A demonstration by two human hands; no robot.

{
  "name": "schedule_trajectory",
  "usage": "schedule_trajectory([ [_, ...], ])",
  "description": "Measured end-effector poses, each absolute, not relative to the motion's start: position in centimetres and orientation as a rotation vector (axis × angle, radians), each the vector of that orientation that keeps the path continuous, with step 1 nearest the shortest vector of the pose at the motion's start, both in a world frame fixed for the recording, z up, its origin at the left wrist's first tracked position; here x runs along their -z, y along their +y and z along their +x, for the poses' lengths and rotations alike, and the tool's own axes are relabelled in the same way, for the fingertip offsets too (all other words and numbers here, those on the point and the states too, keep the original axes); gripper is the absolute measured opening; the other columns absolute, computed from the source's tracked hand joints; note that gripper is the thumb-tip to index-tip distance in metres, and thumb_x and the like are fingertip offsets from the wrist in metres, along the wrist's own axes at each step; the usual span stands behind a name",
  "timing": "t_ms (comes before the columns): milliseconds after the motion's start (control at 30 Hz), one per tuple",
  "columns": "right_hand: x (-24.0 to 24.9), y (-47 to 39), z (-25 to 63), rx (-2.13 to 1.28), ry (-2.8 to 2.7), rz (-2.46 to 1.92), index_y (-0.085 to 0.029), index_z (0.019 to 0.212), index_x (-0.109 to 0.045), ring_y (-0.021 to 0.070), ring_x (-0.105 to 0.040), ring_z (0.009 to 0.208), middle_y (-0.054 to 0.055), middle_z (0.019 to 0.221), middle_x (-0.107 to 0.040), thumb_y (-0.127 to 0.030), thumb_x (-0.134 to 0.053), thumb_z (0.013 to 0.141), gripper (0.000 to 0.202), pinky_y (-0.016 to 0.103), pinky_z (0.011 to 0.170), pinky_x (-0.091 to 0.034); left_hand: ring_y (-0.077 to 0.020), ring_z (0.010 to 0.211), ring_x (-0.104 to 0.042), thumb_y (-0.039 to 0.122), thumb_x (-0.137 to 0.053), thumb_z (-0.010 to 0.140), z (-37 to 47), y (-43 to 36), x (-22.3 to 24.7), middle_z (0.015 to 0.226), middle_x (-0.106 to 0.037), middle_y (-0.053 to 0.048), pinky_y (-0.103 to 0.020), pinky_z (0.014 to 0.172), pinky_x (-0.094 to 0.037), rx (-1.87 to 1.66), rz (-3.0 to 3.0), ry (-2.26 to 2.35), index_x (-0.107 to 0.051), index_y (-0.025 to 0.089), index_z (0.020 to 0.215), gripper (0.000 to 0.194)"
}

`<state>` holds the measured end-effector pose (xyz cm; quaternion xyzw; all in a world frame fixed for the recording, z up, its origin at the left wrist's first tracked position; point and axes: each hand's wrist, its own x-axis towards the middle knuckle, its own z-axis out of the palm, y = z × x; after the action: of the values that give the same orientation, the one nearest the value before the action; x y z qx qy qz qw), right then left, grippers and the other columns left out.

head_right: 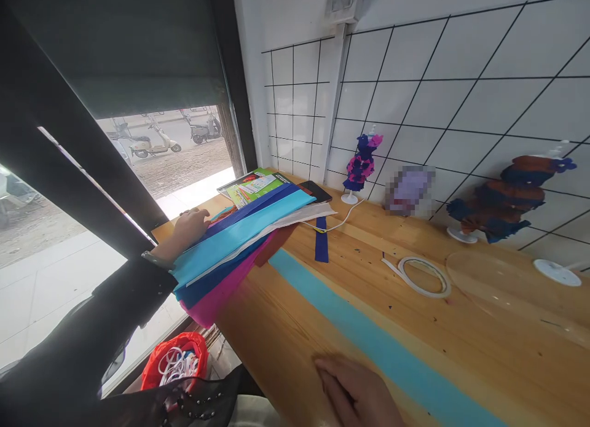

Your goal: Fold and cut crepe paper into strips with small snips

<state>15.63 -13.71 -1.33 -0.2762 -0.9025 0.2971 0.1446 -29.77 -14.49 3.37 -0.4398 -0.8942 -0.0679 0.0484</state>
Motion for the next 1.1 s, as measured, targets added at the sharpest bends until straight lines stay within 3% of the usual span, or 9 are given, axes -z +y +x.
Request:
schedule_trajectory([
  [167,1.0,-13.6,15.4,-0.849,-2.587,-0.805,-0.027,0.093,-0.066,0.0127,-0.066,0.085,-0.001,0.095,-0.07,-0.032,-0.042,0.088,0.025,0.019,0.077,-0.052,-0.0227,0.105,-0.047,0.04,-0.042,0.086,-20.3,-14.1,-3.5,0.108,-0.055,-0.007,-0.033,0.088,-0.038,0.204,-2.124,-2.122,-0.053,0.02,0.11,0.033],
  [300,1.2,-13.8,15.4,-0.864,-2.574,-0.793,-0.027,0.093,-0.066,0.0116,-0.065,0.085,-0.001,0.094,-0.07,-0.031,-0.041,0.088,0.025,0.018,0.077,-0.051,-0.0251,0.11,-0.043,0.028,-0.05,0.081,-16.2,-14.3,-1.8,0.109,-0.054,-0.011,-0.036,0.09,-0.035,-0.048,-2.347,-1.847,-0.049,0.017,0.115,0.036],
  [433,1.1,-13.9,15.5,-0.9,-2.535,-0.798,-0.027,0.093,-0.066,0.011,-0.065,0.084,-0.001,0.093,-0.07,-0.031,-0.042,0.088,0.025,0.016,0.076,-0.051,-0.0247,0.101,-0.049,0.011,-0.046,0.08,-16.9,-13.3,-0.6,0.093,-0.058,-0.012,-0.036,0.083,-0.037,-0.201,-2.312,-1.838,-0.057,0.014,0.097,0.02],
  [567,0.9,-14.0,15.6,-0.949,-2.512,-0.78,-0.027,0.094,-0.065,0.0122,-0.065,0.085,0.0,0.093,-0.07,-0.031,-0.041,0.088,0.025,0.018,0.077,-0.051,-0.0224,0.091,-0.054,0.009,-0.043,0.081,-18.2,-12.1,-1.0,0.079,-0.06,-0.009,-0.034,0.075,-0.038,-0.205,-2.334,-1.91,-0.059,0.015,0.08,0.017],
  [700,0.7,-13.9,15.6,-0.997,-2.523,-0.761,-0.027,0.096,-0.064,0.0125,-0.064,0.087,0.0,0.095,-0.069,-0.029,-0.04,0.089,0.026,0.02,0.077,-0.051,-0.018,0.083,-0.057,0.018,-0.036,0.088,-18.0,-12.1,-2.1,0.081,-0.063,-0.006,-0.031,0.075,-0.039,-0.107,-2.366,-1.947,-0.06,0.018,0.085,0.025],
  [800,0.7,-14.0,15.7,-1.026,-2.524,-0.783,-0.027,0.096,-0.064,0.0123,-0.064,0.088,0.0,0.096,-0.069,-0.03,-0.039,0.09,0.026,0.02,0.079,-0.049,-0.0199,0.091,-0.056,0.028,-0.042,0.086,-17.7,-12.4,-2.3,0.088,-0.063,-0.005,-0.032,0.08,-0.039,-0.01,-2.41,-1.964,-0.06,0.02,0.097,0.022],
  [1000,0.5,-14.0,15.8,-1.078,-2.52,-0.817,-0.027,0.097,-0.063,0.0121,-0.063,0.088,0.0,0.094,-0.068,-0.031,-0.038,0.09,0.027,0.021,0.079,-0.049,-0.0236,0.09,-0.056,0.012,-0.043,0.08,-17.9,-11.8,-1.1,0.079,-0.063,-0.009,-0.034,0.078,-0.038,-0.121,-2.396,-1.934,-0.062,0.017,0.08,0.019],
  [1100,0.4,-14.0,15.9,-1.064,-2.524,-0.821,-0.027,0.097,-0.063,0.0122,-0.063,0.087,0.0,0.092,-0.068,-0.031,-0.038,0.09,0.026,0.022,0.08,-0.049,-0.0217,0.083,-0.057,0.013,-0.04,0.083,-18.1,-11.2,-1.2,0.073,-0.062,-0.008,-0.033,0.076,-0.039,-0.101,-2.367,-1.981,-0.061,0.017,0.074,0.023],
])
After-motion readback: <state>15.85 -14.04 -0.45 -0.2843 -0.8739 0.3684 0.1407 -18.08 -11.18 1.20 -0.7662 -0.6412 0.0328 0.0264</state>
